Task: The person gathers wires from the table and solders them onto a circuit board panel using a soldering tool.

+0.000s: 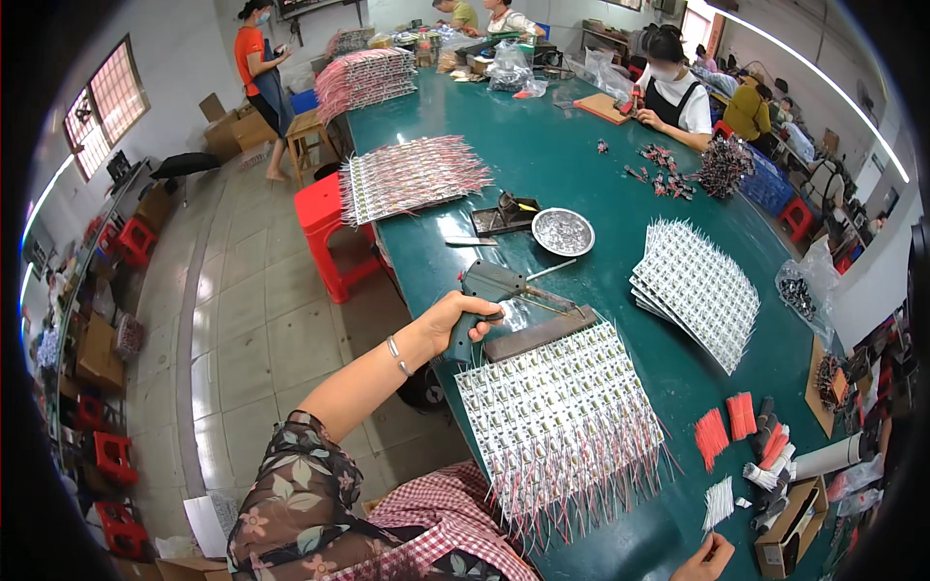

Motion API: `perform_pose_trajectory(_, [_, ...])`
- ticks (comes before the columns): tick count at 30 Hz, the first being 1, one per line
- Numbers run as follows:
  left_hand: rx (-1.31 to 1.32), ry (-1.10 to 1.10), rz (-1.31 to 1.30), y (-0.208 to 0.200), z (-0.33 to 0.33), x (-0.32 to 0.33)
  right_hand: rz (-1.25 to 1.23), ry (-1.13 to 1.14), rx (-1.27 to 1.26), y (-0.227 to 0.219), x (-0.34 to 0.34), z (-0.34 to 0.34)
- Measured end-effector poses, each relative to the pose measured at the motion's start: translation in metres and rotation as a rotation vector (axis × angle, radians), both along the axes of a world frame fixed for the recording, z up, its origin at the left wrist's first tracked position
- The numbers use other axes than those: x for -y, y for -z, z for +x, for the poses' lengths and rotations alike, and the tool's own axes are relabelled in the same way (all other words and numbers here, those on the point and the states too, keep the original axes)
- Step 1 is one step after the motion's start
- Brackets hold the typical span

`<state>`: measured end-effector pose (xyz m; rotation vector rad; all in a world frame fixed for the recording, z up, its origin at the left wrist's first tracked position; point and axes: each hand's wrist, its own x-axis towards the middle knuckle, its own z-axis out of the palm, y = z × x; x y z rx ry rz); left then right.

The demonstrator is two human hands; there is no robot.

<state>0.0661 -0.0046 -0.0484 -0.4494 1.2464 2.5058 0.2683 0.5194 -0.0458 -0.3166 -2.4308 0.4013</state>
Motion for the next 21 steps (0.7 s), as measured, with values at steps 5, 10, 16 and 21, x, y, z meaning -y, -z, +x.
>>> perform_pose_trajectory(5, [0.001,0.051,-0.025,-0.002,-0.007,-0.010,-0.048,-0.022,-0.064,0.009,-0.023,0.004])
perform_pose_trajectory(10, [-0.057,0.075,-0.196,-0.011,-0.005,-0.012,-0.237,0.009,-0.050,-0.006,-0.015,-0.004])
perform_pose_trajectory(16, [-0.010,0.125,0.029,0.031,-0.017,0.050,-0.202,-0.022,-0.073,0.001,-0.018,-0.036])
perform_pose_trajectory(21, [-0.010,0.113,0.036,0.038,-0.026,0.040,-0.135,-0.046,-0.063,0.022,-0.032,-0.065])
